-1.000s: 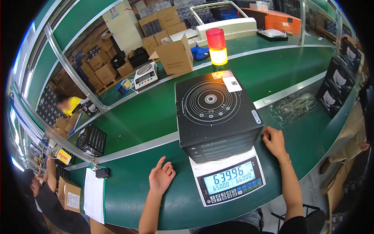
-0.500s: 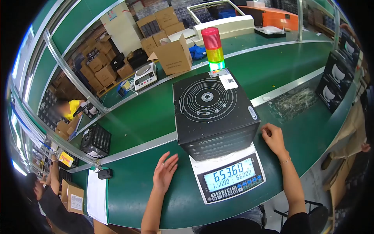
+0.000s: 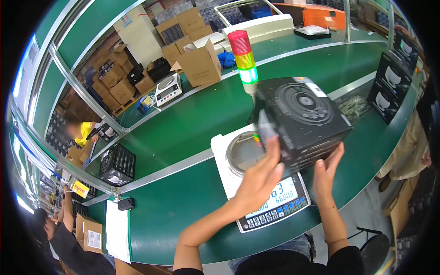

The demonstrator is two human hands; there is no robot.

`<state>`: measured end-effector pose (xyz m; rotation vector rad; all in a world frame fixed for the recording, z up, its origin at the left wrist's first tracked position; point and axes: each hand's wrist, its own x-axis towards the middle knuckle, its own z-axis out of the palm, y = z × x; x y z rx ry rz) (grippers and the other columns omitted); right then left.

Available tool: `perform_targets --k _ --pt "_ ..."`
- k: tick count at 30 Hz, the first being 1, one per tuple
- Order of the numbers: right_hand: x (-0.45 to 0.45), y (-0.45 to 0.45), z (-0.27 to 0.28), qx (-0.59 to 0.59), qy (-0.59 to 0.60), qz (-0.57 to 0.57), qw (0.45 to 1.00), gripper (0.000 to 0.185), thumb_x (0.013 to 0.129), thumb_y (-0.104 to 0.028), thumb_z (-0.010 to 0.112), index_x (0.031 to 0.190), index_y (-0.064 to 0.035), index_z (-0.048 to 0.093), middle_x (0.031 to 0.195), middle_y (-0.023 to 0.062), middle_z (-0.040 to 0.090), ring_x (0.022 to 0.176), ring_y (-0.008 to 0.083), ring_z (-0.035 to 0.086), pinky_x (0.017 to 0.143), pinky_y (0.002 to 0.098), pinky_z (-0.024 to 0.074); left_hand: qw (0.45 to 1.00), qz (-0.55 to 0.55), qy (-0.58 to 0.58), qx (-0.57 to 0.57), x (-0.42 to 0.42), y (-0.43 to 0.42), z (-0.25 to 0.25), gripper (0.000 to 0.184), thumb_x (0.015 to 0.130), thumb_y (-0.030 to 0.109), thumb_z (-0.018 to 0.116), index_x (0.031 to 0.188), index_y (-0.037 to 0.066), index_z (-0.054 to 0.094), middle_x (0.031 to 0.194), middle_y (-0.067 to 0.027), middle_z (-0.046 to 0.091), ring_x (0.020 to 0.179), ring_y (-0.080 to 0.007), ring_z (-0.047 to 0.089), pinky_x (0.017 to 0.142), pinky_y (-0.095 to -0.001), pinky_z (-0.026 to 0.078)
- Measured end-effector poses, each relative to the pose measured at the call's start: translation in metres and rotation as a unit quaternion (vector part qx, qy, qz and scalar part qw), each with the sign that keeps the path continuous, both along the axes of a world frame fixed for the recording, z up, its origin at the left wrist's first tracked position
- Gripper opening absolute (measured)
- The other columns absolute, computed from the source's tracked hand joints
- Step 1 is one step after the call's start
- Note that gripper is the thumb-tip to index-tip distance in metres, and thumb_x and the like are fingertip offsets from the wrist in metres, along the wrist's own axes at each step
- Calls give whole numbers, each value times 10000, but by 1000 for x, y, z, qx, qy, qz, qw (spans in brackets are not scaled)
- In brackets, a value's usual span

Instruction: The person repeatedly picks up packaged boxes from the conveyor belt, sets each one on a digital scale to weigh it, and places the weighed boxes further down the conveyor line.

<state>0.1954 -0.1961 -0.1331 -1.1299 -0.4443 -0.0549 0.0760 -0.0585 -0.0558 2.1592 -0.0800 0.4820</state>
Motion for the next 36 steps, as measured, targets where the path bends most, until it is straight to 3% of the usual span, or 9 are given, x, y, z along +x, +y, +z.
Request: perform_targets --k 7,9,12,15,16,24,28,34,36 --pt "45 -57 -16 -95 -104 -171 975 1113 605 -255 786 1402 -29 42 1393 159 184 1293 276 205 1069 372 178 970 -68 221 -73 98 -35 -10 529 951 306 241 1354 -38 245 1208 -266 490 1082 -368 500 936 -380 354" --pt "56 -71 -17 -340 -161 -283 882 1330 492 -433 829 1404 -37 -54 1419 244 44 1322 380 95 1050 513 124 990 -107 72 54 124 -40 -40 509 936 305 276 1300 -45 332 1069 -264 568 981 -366 539 863 -421 381" --pt "61 -64 -23 -452 -170 -315 817 1433 443 -511 822 1386 -26 -142 1397 328 -134 1317 473 -48 996 636 12 972 -114 178 -107 146 -56 -44 463 903 270 380 1234 -52 404 1131 -277 525 1031 -399 509 900 -460 374" --pt "90 -46 -63 -434 -241 -418 760 1238 590 -334 793 1372 37 -93 1384 344 -97 1295 491 27 1017 604 56 962 -52 22 269 171 -76 -97 445 867 240 472 1200 -54 448 1269 -298 408 1170 -439 398 974 -495 321" --pt "100 -48 -62 -441 -241 -436 747 1090 668 -217 739 1374 39 -50 1378 350 -48 1279 492 63 1035 563 88 990 -7 51 131 136 -88 -51 381 857 220 505 1171 4 506 1352 -302 292 1282 -455 230 1017 -515 269" --pt "210 -101 -80 -237 -36 -396 886 943 683 -133 700 1357 80 76 1343 326 209 1243 434 248 1032 403 246 978 -185 73 56 1 -52 1 332 828 159 563 1158 125 566 1372 -197 351 1317 -400 208 1024 -459 284" --pt "178 -90 -81 -329 -19 -432 840 847 640 -153 698 1326 3 228 1184 216 350 1111 326 351 983 424 242 985 -128 105 -53 -35 -13 -6 310 804 75 570 1113 95 596 1321 -161 440 1301 -365 277 1036 -430 277" --pt "92 -33 -57 -250 -41 -63 965 508 736 -14 565 1214 -65 402 977 107 495 812 167 518 756 290 415 972 46 57 -225 -74 37 -33 226 856 6 481 1049 -6 596 1069 -113 606 1064 -208 550 917 -316 432" --pt "89 -23 -56 -303 -66 13 951 326 759 20 510 1079 -40 496 806 62 520 671 132 511 673 264 421 948 126 22 -292 -95 52 -31 207 871 70 474 1012 -27 591 985 -119 625 957 -197 593 855 -307 466"
